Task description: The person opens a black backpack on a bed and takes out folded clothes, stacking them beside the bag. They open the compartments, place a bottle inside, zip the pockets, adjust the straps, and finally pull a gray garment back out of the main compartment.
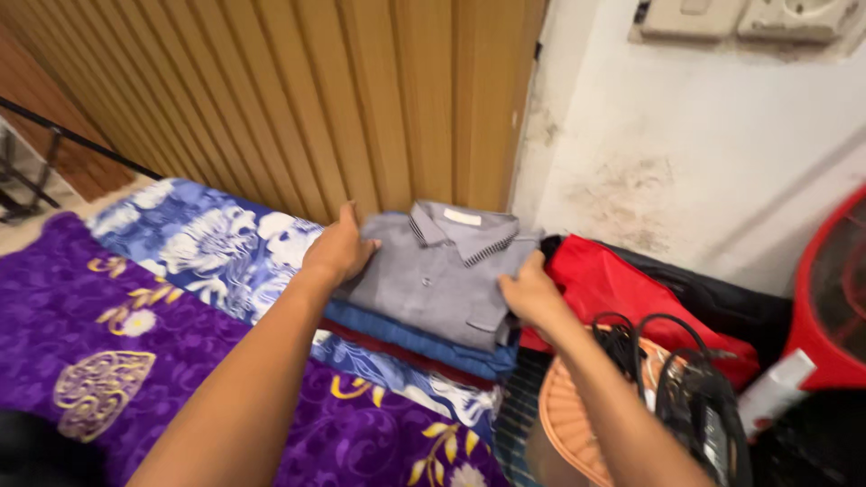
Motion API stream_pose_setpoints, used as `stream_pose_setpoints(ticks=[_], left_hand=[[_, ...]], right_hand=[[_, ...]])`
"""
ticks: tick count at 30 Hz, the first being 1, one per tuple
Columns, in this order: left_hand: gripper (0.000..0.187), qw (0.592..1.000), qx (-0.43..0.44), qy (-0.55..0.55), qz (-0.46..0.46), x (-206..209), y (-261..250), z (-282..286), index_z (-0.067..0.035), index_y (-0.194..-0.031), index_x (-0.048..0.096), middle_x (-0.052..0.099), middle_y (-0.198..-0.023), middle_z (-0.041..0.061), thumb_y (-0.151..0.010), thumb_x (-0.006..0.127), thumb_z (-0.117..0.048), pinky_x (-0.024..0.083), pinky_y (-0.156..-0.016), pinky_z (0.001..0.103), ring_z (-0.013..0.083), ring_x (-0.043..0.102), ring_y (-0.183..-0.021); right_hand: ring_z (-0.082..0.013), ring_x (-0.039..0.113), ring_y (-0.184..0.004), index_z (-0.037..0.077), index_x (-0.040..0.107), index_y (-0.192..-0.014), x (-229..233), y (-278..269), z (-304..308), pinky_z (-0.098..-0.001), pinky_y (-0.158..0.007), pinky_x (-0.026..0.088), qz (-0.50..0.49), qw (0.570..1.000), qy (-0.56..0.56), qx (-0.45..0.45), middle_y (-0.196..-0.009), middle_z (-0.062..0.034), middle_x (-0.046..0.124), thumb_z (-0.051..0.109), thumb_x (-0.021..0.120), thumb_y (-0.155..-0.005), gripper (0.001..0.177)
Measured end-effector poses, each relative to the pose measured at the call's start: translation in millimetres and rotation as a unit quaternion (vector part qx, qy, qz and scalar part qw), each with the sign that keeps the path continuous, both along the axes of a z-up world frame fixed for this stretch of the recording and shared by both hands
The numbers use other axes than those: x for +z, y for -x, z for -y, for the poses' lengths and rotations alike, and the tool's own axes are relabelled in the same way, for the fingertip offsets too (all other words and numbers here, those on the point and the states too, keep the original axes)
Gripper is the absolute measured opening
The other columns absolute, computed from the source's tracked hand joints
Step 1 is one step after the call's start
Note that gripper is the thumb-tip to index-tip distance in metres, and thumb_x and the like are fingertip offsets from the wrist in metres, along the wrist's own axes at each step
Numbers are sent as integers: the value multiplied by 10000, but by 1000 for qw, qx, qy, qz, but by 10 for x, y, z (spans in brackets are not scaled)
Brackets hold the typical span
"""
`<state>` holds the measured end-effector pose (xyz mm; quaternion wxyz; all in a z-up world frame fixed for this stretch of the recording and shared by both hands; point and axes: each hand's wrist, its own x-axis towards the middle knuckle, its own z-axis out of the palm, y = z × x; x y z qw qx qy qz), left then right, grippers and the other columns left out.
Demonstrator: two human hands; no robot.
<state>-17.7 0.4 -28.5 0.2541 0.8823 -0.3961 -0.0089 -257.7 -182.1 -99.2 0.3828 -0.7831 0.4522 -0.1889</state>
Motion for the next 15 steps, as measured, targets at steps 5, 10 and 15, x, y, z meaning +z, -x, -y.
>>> stream_pose_setpoints(ticks=[5, 10, 15], left_hand=[[519, 996, 18, -81, 11, -221, 413, -151, -298, -1523, 460, 600, -1380, 233, -1012, 513, -371, 484, -1053, 556, 431, 591, -1270], [479, 998, 27, -15, 57, -92, 551, -299, -276, -1419, 572, 430, -1549, 181, -1022, 425, -500, 322, -1114, 682, 395, 352, -1463], [554, 997, -6, 13, 79, 101, 672, -627, -218, -1458, 529, 383, -1558, 216, -1016, 407, -527, 290, -1101, 698, 407, 306, -1462]], right_hand=[[-542, 536, -1252, -83, 65, -1534, -155, 57, -65, -510, -1064, 460, 80, 990, 114, -20, -1354, -426, 474, 288, 707, -839, 1017], [-504, 405, -1374, 26, 356, -1518, 370, 166, -681, -545, -1120, 372, 57, 930, 364, 6, -1493, -341, 426, 409, 724, -897, 817], [-497, 318, -1440, 164, 509, -1472, 589, 38, -1379, -618, -1138, 234, -90, 904, 375, 183, -1562, -232, 391, 542, 618, -923, 675]])
